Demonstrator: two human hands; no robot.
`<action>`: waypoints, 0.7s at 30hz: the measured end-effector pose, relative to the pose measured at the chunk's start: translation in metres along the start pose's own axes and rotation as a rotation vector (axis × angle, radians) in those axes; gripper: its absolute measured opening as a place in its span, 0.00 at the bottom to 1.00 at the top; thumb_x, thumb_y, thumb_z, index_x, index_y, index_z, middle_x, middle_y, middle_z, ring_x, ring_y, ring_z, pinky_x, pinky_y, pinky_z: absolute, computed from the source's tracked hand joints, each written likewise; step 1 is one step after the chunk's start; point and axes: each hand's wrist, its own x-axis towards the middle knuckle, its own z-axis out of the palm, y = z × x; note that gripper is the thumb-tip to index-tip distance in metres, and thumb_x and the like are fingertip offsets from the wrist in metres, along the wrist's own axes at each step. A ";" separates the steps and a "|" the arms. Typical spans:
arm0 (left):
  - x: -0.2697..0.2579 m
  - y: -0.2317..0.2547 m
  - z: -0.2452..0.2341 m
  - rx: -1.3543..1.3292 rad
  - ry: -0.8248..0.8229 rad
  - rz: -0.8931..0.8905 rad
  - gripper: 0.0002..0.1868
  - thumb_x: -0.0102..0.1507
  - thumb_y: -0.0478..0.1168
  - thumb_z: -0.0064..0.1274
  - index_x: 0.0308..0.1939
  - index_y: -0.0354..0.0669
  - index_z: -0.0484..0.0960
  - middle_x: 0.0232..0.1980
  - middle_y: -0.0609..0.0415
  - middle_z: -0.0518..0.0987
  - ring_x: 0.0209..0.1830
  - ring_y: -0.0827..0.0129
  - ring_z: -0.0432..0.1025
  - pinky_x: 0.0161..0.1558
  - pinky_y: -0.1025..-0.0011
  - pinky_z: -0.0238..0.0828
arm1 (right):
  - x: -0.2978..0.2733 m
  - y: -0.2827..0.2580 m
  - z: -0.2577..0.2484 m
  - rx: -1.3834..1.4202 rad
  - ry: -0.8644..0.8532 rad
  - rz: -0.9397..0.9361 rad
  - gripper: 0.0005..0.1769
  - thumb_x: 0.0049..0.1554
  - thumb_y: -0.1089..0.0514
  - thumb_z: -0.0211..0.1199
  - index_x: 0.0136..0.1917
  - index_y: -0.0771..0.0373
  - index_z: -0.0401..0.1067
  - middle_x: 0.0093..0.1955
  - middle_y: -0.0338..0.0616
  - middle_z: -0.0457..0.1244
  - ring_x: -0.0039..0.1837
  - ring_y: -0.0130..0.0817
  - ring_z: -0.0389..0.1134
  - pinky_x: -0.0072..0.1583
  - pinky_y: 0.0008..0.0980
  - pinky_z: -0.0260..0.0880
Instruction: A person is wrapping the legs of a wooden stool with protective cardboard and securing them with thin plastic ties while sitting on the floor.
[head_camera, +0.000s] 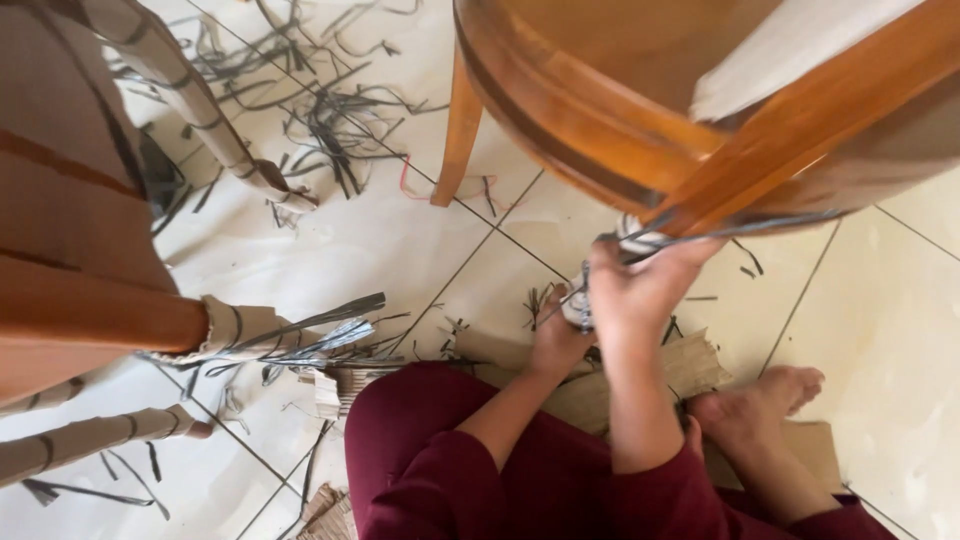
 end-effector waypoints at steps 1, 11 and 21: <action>-0.010 -0.001 0.007 -0.006 -0.012 -0.006 0.41 0.43 0.54 0.73 0.52 0.39 0.72 0.46 0.38 0.80 0.53 0.42 0.76 0.51 0.51 0.73 | 0.000 0.003 -0.006 -0.014 0.002 0.004 0.52 0.38 0.78 0.66 0.72 0.65 0.48 0.66 0.59 0.56 0.68 0.48 0.63 0.60 0.37 0.78; -0.010 0.025 0.033 -0.379 -0.311 -0.068 0.31 0.61 0.35 0.62 0.61 0.31 0.61 0.55 0.34 0.69 0.57 0.37 0.71 0.53 0.48 0.73 | 0.039 0.031 -0.042 -0.162 0.013 -0.059 0.46 0.37 0.80 0.66 0.68 0.66 0.57 0.54 0.55 0.63 0.58 0.43 0.65 0.53 0.41 0.75; -0.001 0.022 0.045 -0.299 -0.367 -0.064 0.27 0.65 0.38 0.59 0.59 0.34 0.59 0.58 0.33 0.65 0.62 0.37 0.66 0.56 0.41 0.72 | 0.042 -0.005 -0.059 -0.163 0.012 0.017 0.36 0.39 0.82 0.64 0.58 0.65 0.55 0.48 0.47 0.55 0.54 0.38 0.57 0.56 0.39 0.71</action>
